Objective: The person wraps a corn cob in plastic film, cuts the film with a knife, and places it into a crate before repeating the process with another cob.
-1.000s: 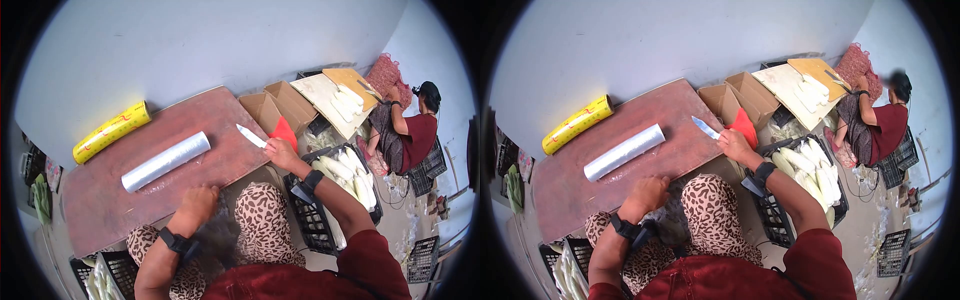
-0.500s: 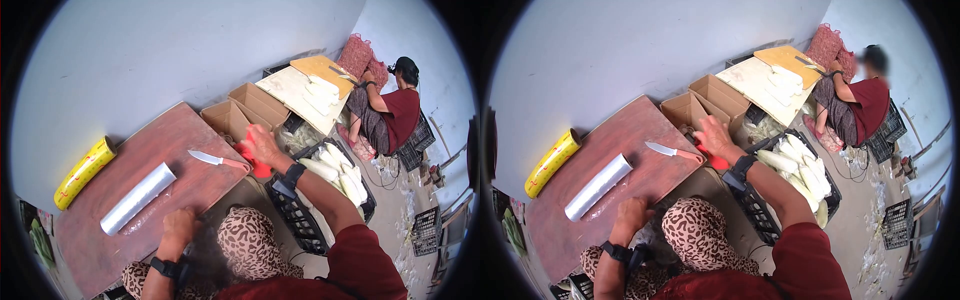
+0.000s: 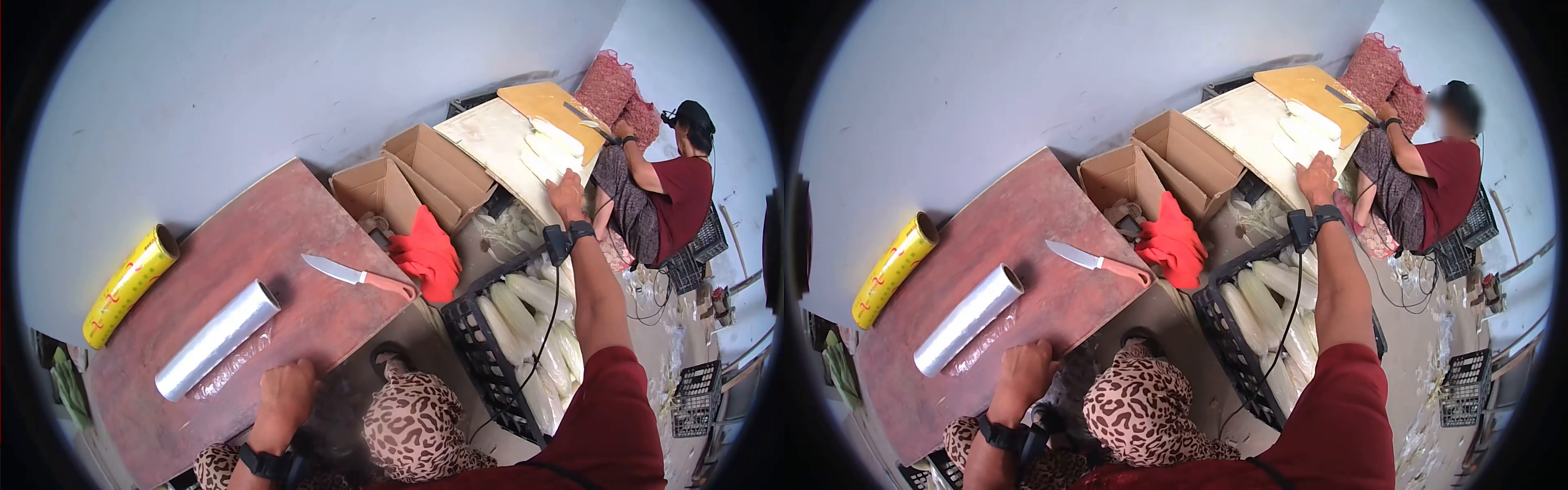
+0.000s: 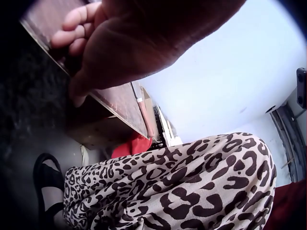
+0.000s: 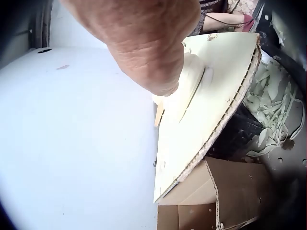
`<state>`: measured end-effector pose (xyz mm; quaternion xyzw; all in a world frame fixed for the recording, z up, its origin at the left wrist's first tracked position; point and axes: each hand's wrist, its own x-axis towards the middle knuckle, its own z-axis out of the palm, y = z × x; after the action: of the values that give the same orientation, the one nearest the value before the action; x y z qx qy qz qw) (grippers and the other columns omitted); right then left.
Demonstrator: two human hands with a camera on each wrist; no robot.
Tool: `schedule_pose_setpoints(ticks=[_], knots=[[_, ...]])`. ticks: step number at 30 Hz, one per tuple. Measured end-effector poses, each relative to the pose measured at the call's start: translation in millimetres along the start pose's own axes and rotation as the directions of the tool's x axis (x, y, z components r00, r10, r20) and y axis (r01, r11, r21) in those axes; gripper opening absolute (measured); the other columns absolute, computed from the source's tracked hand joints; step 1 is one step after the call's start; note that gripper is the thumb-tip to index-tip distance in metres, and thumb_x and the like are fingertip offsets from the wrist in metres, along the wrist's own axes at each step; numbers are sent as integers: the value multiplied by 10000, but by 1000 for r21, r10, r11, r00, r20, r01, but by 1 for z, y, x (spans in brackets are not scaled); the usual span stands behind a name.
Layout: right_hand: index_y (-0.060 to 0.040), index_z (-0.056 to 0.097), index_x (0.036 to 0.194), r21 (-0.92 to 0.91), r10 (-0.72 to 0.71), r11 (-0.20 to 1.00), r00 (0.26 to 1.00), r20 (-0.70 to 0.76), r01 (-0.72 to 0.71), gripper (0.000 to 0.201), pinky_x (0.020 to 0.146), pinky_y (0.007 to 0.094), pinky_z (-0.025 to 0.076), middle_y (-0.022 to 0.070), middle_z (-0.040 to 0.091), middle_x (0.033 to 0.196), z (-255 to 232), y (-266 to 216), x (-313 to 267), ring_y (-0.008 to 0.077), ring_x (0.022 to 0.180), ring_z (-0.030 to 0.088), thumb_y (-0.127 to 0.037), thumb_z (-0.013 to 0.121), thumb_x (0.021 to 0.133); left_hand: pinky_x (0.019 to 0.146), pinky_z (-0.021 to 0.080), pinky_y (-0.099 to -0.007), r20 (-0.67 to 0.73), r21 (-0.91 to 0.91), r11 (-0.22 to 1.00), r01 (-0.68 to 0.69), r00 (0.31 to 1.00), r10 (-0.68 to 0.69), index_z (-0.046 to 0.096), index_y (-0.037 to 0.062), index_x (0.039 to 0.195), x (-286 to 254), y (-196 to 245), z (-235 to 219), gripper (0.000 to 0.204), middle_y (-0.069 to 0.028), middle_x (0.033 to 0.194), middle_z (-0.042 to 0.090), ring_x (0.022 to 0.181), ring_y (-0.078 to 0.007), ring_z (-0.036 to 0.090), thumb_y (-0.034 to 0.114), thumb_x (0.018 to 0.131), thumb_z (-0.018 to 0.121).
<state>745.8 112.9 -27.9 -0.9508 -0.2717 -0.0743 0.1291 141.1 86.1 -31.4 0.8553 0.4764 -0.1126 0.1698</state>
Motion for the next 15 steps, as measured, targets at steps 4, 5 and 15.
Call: schedule_pose_setpoints(ticks=[4, 5, 15], knots=[[-67, 357, 1422, -22, 3, 1000, 997, 77, -1, 771, 1015, 563, 394, 198, 400, 1435, 26, 19, 29, 405, 1292, 430, -425, 669, 815, 702, 523, -460, 21, -19, 1000, 1, 1000, -1, 625, 8, 847, 2, 5, -11, 269, -212, 815, 672, 775, -392, 660, 252, 795, 728], [-63, 358, 1417, -4, -28, 1000, 999, 28, 28, 787, 1003, 568, 407, 225, 399, 1431, 44, 30, 42, 434, 1271, 444, -437, 678, 803, 699, 525, -458, 24, -32, 999, 18, 1000, -17, 624, 6, 846, 0, 5, -13, 270, -212, 818, 671, 774, -390, 661, 252, 798, 726], [20, 478, 1201, -158, -70, 985, 998, 0, 69, 575, 931, 513, 466, 300, 539, 1221, 36, 14, 36, 456, 1121, 559, -328, 709, 805, 682, 545, -443, -69, -18, 999, -43, 997, 42, 614, 14, 867, 1, -9, 10, 249, -198, 822, 677, 773, -371, 677, 254, 840, 675]])
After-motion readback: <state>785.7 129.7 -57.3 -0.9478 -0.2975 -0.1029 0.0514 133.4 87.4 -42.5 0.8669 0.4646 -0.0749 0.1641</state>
